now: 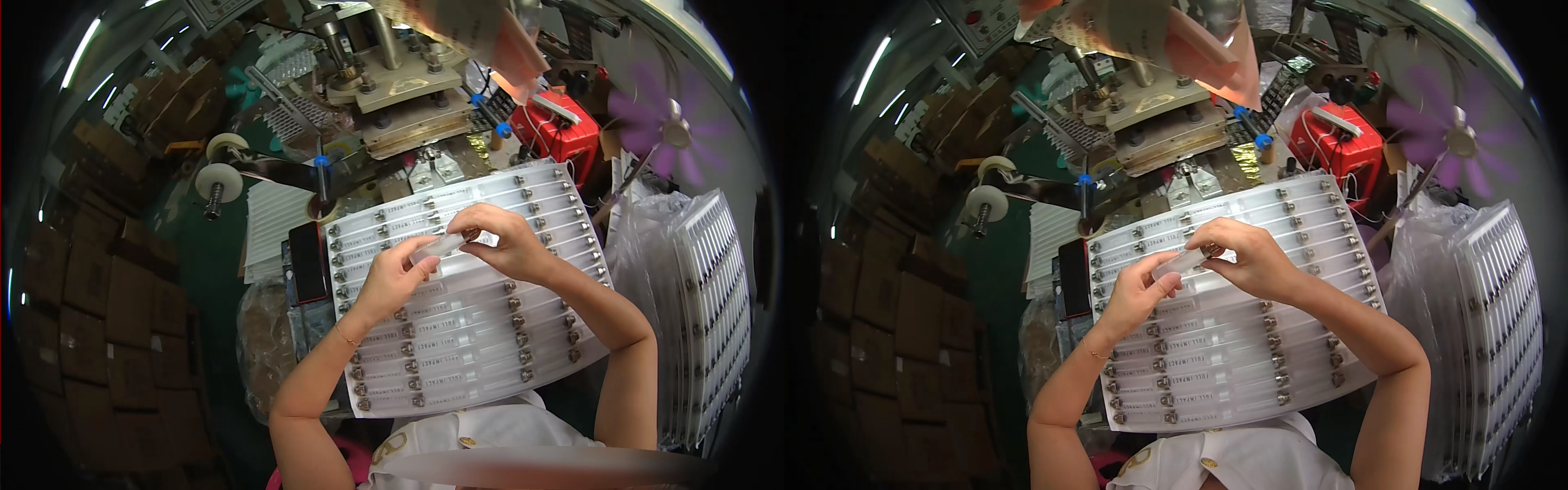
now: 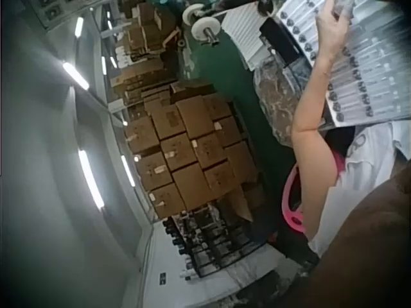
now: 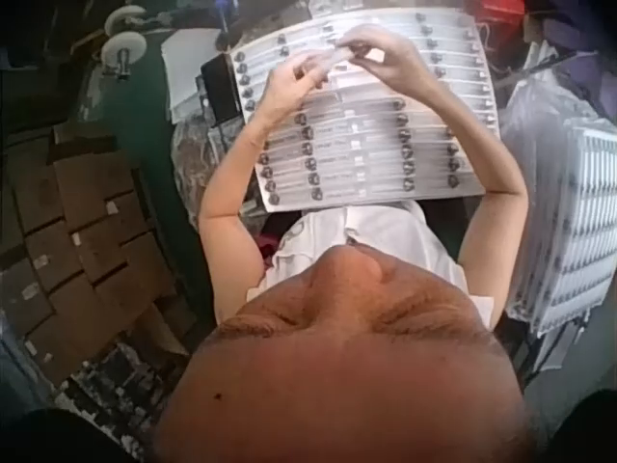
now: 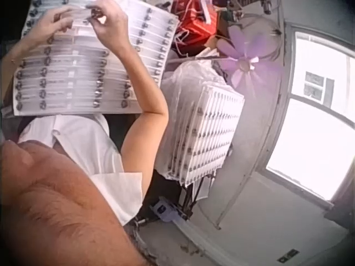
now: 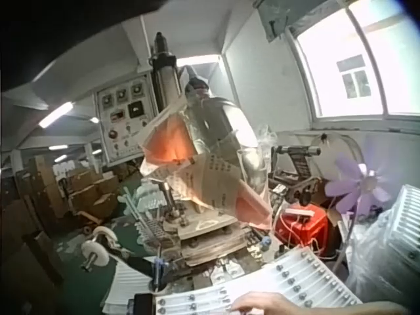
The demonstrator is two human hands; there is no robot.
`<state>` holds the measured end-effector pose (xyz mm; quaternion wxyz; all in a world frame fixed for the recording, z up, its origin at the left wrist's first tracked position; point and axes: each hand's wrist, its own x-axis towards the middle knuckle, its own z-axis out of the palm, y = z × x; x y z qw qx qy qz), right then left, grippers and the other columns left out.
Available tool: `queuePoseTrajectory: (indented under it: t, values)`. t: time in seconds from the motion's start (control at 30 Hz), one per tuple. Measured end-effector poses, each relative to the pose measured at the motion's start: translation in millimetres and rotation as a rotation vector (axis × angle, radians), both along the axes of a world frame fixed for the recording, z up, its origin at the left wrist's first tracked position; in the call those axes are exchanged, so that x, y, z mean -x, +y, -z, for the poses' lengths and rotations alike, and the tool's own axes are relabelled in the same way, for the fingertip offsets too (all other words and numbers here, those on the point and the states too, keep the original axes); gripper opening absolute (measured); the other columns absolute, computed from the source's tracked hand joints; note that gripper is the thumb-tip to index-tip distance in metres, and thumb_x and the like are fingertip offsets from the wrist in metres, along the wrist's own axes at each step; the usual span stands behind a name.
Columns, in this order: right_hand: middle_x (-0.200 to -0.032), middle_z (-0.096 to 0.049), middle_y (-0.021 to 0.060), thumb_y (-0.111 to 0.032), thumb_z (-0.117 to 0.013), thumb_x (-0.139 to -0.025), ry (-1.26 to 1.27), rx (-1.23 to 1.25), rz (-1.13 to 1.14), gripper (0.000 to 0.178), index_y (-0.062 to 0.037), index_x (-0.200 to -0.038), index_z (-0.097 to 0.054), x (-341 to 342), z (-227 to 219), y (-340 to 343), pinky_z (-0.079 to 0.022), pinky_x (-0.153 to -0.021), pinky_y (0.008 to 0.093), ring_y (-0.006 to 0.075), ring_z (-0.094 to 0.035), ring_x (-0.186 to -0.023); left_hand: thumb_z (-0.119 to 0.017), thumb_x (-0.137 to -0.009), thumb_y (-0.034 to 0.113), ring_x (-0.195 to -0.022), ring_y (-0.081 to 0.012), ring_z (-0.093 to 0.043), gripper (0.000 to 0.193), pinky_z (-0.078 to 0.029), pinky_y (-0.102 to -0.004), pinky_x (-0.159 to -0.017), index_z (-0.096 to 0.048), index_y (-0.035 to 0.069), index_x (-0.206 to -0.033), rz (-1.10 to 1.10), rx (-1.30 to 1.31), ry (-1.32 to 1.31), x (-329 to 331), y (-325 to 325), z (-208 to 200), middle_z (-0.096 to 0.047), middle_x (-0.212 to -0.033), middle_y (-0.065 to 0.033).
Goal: Manually placing small electronic components into a clear plastic tray and using a heat press machine.
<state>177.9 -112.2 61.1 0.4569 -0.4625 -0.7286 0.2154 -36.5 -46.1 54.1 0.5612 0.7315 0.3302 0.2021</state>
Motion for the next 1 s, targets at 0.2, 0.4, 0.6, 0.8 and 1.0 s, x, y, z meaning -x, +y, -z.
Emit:
queuePoseTrajectory:
  t: [0.2, 0.4, 0.6, 0.8, 1.0]
  values:
    - [-0.108, -0.066, 0.0086, 0.003, -0.068, -0.077, 0.062, 0.147, -0.12, 0.041, -0.0069, -0.116, -0.063, -10.1, -6.4, 20.1, -0.053, -0.078, 0.0297, 0.0186, -0.064, -0.094, -0.072, -0.079, 0.009, -0.067, -0.011, -0.056, 0.033, -0.048, -0.0245, -0.063, -0.066, 0.006, -0.111, -0.121, -0.461, -0.064, -6.0, 5.5, -3.8, -0.069, -0.098, -0.0056]
    - [-0.107, -0.067, 0.0118, -0.001, -0.065, -0.08, -0.081, 0.062, -0.001, 0.031, -0.0034, -0.111, -0.066, -53.0, -12.6, -0.9, -0.051, -0.079, 0.0314, 0.0217, -0.065, -0.092, -0.073, -0.079, 0.018, -0.074, -0.0145, -0.058, 0.048, -0.049, -0.0298, -0.068, -0.058, 0.014, -0.124, 0.151, -0.31, -0.007, -46.3, 35.8, 6.5, -0.066, -0.098, -0.0059]
    - [-0.11, -0.066, 0.0111, -0.002, -0.063, -0.083, -0.061, 0.101, 0.459, 0.029, -0.0034, -0.112, -0.065, -85.9, -8.7, -12.9, -0.053, -0.08, 0.027, 0.0177, -0.065, -0.091, -0.068, -0.081, 0.021, -0.076, -0.0274, -0.062, 0.042, -0.051, -0.0384, -0.064, -0.058, 0.018, -0.121, -0.126, -1.246, 0.278, -90.9, 108.6, 11.0, -0.06, -0.081, -0.0078]
    - [-0.103, -0.065, 0.0136, -0.007, -0.065, -0.083, -0.151, 0.077, 0.571, 0.028, -0.0037, -0.111, -0.064, -82.2, 5.0, 46.6, -0.052, -0.073, 0.0321, 0.0211, -0.066, -0.083, -0.064, -0.082, 0.018, -0.066, -0.0261, -0.062, 0.01, -0.051, -0.0365, -0.06, -0.063, 0.012, -0.091, -0.058, -1.303, 0.045, -94.2, 91.0, 10.1, -0.06, -0.074, -0.0079]
    - [-0.105, -0.064, 0.0091, -0.005, -0.07, -0.076, -0.453, -0.453, 0.446, 0.029, -0.005, -0.104, -0.061, -36.7, 29.6, 102.1, -0.054, -0.072, 0.0349, 0.0287, -0.065, -0.088, -0.072, -0.078, 0.019, -0.065, -0.0219, -0.058, 0.031, -0.048, -0.0336, -0.058, -0.067, 0.017, -0.109, 0.073, -0.881, -0.135, -36.8, 11.4, 28.6, -0.056, -0.075, -0.0045]
